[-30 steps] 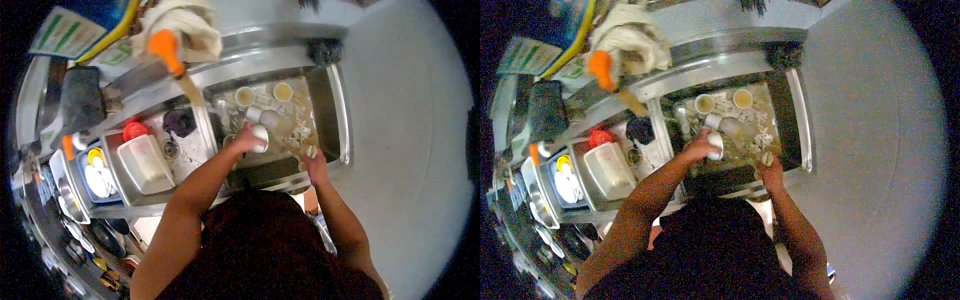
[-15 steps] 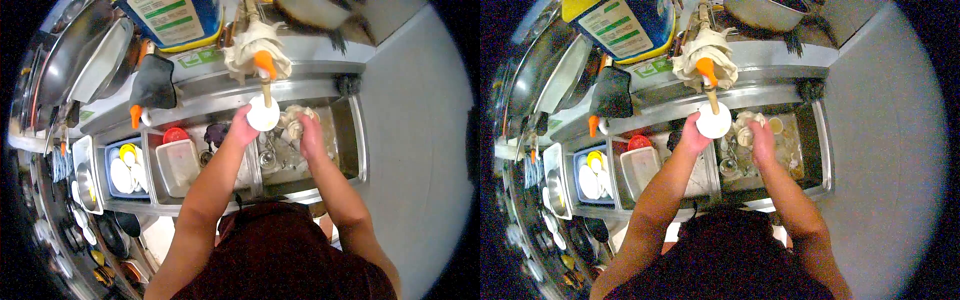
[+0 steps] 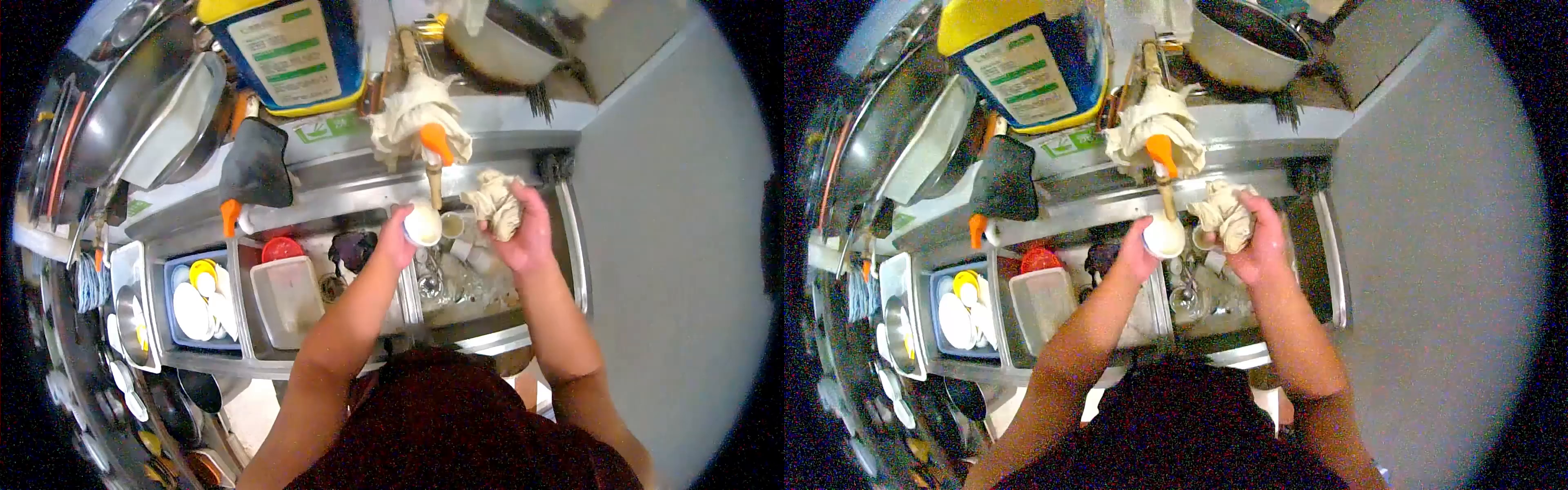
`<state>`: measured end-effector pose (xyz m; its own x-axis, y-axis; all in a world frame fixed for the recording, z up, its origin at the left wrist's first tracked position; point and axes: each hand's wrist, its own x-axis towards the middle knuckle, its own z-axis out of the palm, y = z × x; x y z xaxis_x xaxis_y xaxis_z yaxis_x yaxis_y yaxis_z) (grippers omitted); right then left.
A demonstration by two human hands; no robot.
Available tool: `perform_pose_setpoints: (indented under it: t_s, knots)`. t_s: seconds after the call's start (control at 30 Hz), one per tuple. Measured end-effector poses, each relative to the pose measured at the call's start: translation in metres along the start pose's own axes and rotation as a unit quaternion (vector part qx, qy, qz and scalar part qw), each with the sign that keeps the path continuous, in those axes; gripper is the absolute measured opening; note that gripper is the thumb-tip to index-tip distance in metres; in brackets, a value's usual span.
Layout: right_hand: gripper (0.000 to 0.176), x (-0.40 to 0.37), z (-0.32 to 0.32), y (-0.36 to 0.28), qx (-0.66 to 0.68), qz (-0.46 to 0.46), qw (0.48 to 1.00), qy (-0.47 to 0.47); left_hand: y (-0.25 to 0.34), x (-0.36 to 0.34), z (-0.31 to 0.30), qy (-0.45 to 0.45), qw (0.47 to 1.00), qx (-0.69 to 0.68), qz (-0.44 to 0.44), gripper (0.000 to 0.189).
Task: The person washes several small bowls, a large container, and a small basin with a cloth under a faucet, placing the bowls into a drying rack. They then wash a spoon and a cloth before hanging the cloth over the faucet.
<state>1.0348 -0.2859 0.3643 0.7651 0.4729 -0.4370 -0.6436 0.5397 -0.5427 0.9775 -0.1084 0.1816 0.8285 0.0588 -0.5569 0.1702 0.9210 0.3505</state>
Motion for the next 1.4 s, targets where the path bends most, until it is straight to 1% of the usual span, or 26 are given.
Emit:
perform_pose_setpoints:
  t_s: [0.07, 0.1, 0.13, 0.17, 0.2, 0.27, 0.3, 0.33, 0.37, 0.4, 0.43, 0.47, 0.5, 0.53, 0.6, 0.63, 0.7, 0.73, 0.8, 0.83, 0.9, 0.97, 1.03, 1.13, 1.33, 1.4]
  knots:
    - [0.04, 0.005, 0.023, -0.015, -0.022, -0.011, 0.997, -0.071, 0.0, -0.016, 0.001, 0.008, 0.999, -0.028, -0.039, 0.042]
    - [0.043, 0.008, 0.041, -0.022, -0.032, -0.006, 0.994, -0.104, -0.006, -0.006, -0.013, -0.005, 0.999, -0.031, -0.029, 0.042]
    - [0.045, 0.011, 0.064, -0.027, -0.057, 0.008, 0.99, -0.129, -0.004, -0.02, -0.003, 0.01, 0.999, -0.023, -0.027, 0.041]
    - [0.047, 0.009, 0.091, -0.027, -0.082, 0.024, 0.985, -0.149, -0.009, -0.017, -0.009, -0.016, 0.999, -0.044, -0.015, 0.04]
    - [0.047, 0.005, 0.125, -0.028, -0.12, 0.026, 0.971, -0.207, -0.012, -0.011, -0.02, -0.03, 0.998, -0.049, -0.027, 0.04]
    - [0.042, 0.02, 0.171, -0.017, -0.14, 0.036, 0.954, -0.261, -0.012, -0.02, -0.018, -0.035, 0.997, -0.061, -0.025, 0.042]
    - [0.039, 0.016, 0.2, -0.015, -0.197, 0.024, 0.934, -0.299, -0.009, -0.026, -0.015, -0.023, 0.998, -0.049, -0.029, 0.043]
    - [0.035, 0.02, 0.225, -0.005, -0.234, -0.031, 0.919, -0.315, -0.007, -0.027, -0.017, -0.021, 0.998, -0.042, -0.029, 0.043]
    - [0.033, 0.021, 0.251, -0.001, -0.266, -0.041, 0.9, -0.344, -0.006, -0.028, -0.019, -0.018, 0.999, -0.036, -0.03, 0.043]
    - [0.032, 0.02, 0.276, 0.002, -0.318, -0.075, 0.884, -0.336, -0.006, -0.026, -0.022, -0.009, 0.999, -0.039, -0.035, 0.042]
    - [0.029, 0.022, 0.298, 0.002, -0.323, -0.089, 0.88, -0.337, -0.002, -0.03, -0.019, -0.015, 0.999, -0.04, -0.03, 0.042]
    - [0.024, 0.029, 0.32, -0.004, -0.283, -0.113, 0.894, -0.328, 0.003, -0.037, -0.016, -0.004, 0.999, -0.041, -0.035, 0.041]
    - [0.024, 0.04, 0.34, -0.017, -0.215, -0.06, 0.937, -0.267, 0.005, -0.04, -0.014, 0.007, 0.998, -0.043, -0.041, 0.041]
    - [0.03, 0.045, 0.351, -0.037, -0.172, -0.094, 0.947, -0.254, 0.007, -0.041, -0.017, -0.006, 0.999, -0.044, -0.031, 0.041]
    - [0.037, 0.054, 0.36, -0.063, -0.114, -0.155, 0.96, -0.204, 0.013, -0.049, -0.016, -0.006, 0.999, -0.045, -0.028, 0.04]
    - [0.044, 0.055, 0.361, -0.072, -0.157, -0.172, 0.952, -0.196, 0.017, -0.052, -0.015, -0.002, 0.999, -0.046, -0.025, 0.04]
    - [0.045, 0.049, 0.372, -0.08, -0.167, -0.122, 0.959, -0.195, 0.024, -0.058, -0.015, -0.003, 0.998, -0.048, -0.028, 0.04]
    - [0.045, 0.053, 0.377, -0.082, -0.168, -0.122, 0.958, -0.196, 0.026, -0.059, -0.016, -0.001, 0.998, -0.047, -0.034, 0.04]
    - [0.041, 0.065, 0.388, -0.088, -0.242, -0.11, 0.927, -0.264, 0.028, -0.057, -0.016, -0.005, 0.999, -0.044, -0.033, 0.043]
    - [0.041, 0.07, 0.392, -0.091, -0.243, -0.11, 0.927, -0.264, 0.028, -0.056, -0.016, -0.009, 0.999, -0.04, -0.032, 0.046]
    - [0.032, 0.078, 0.397, -0.096, -0.274, -0.058, 0.929, -0.243, 0.027, -0.056, -0.017, -0.021, 0.998, -0.052, -0.043, 0.043]
    - [0.03, 0.078, 0.396, -0.098, -0.275, -0.062, 0.928, -0.242, 0.028, -0.057, -0.015, -0.034, 0.996, -0.063, -0.053, 0.04]
    - [0.031, 0.076, 0.397, -0.098, -0.292, -0.043, 0.921, -0.252, 0.025, -0.058, -0.014, -0.006, 0.996, -0.056, -0.063, 0.039]
    - [0.03, 0.072, 0.394, -0.096, -0.302, -0.055, 0.919, -0.247, 0.02, -0.051, -0.018, -0.014, 0.996, -0.058, -0.07, 0.037]
    - [0.029, 0.077, 0.389, -0.095, -0.325, -0.058, 0.915, -0.232, 0.012, -0.051, -0.013, -0.039, 0.996, -0.055, -0.058, 0.039]
    - [0.029, 0.083, 0.387, -0.095, -0.314, -0.056, 0.92, -0.23, 0.014, -0.057, -0.01, -0.029, 0.996, -0.055, -0.063, 0.039]
